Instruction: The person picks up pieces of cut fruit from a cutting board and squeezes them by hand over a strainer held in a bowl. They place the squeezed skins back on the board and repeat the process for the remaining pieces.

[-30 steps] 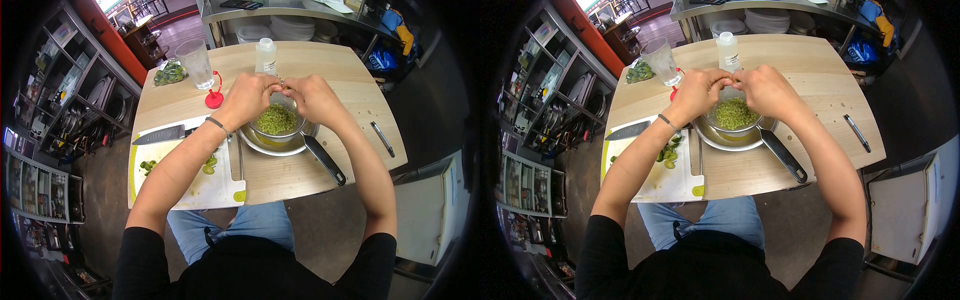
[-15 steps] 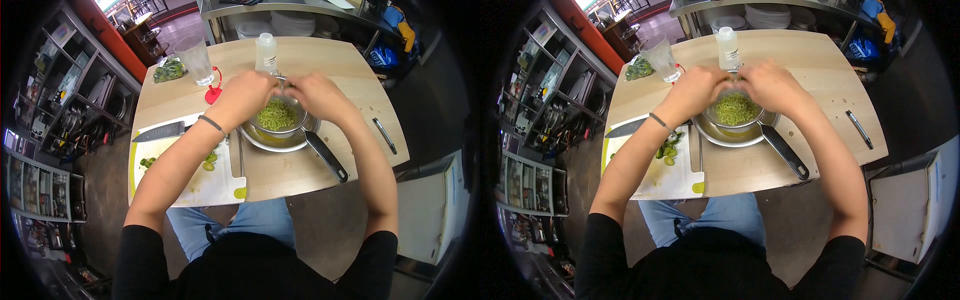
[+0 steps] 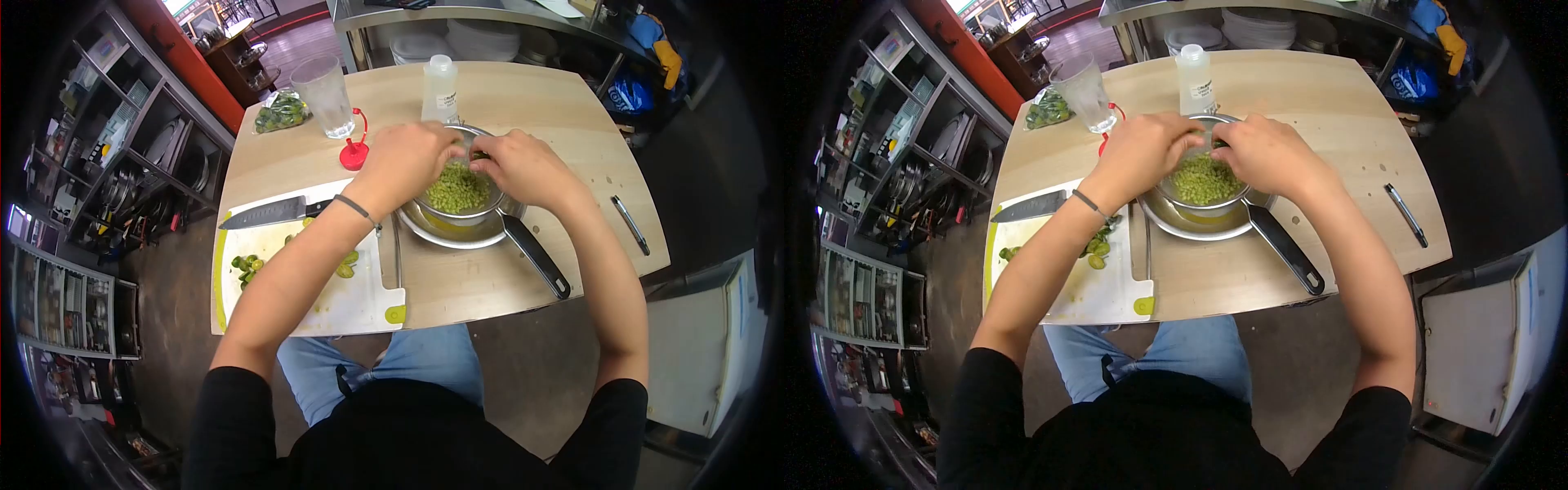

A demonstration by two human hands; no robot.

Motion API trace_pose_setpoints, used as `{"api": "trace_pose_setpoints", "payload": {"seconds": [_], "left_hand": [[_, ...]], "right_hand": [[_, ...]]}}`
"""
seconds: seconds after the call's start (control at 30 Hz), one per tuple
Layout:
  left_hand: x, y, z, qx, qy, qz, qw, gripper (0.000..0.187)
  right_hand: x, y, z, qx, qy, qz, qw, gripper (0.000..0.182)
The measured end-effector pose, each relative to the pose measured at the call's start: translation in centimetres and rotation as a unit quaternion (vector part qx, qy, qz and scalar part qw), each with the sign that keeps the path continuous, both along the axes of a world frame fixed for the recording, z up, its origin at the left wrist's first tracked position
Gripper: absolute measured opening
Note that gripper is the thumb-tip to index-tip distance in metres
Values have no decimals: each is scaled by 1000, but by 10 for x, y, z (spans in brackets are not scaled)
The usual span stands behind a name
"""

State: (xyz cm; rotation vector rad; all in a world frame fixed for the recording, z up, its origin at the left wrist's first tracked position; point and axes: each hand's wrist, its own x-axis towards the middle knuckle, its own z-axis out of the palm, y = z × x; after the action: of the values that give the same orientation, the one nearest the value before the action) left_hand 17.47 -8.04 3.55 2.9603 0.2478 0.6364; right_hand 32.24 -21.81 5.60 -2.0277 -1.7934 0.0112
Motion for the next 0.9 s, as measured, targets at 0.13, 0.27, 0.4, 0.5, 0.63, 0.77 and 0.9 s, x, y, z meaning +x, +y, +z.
{"api": "trace_pose_setpoints", "payload": {"seconds": [0.13, 0.27, 0.4, 0.5, 0.63, 0.77, 0.9], "left_hand": [[6, -2, -6, -66, -154, -24, 986, 9], [15, 2, -33, -23, -86, -58, 994, 15], [12, -2, -21, -47, -76, -14, 996, 15], [10, 0, -12, -80, -169, -57, 981, 17], [10, 2, -21, -53, -104, -65, 991, 12], [5, 1, -11, -77, -62, -23, 995, 15], [-10, 12, -9, -68, 9, -78, 995, 18]], "right_hand": [[-1, 1, 6, 79, 21, -8, 997, 15], [6, 11, -16, 45, -96, 25, 994, 11], [3, 10, -16, 47, -85, 19, 995, 8], [0, 5, 3, 84, -57, 17, 995, 13], [9, 9, -13, -13, -81, 72, 994, 14], [3, 3, -7, 67, -21, 38, 997, 11], [-11, 1, -5, -62, -35, -5, 997, 16]]}}
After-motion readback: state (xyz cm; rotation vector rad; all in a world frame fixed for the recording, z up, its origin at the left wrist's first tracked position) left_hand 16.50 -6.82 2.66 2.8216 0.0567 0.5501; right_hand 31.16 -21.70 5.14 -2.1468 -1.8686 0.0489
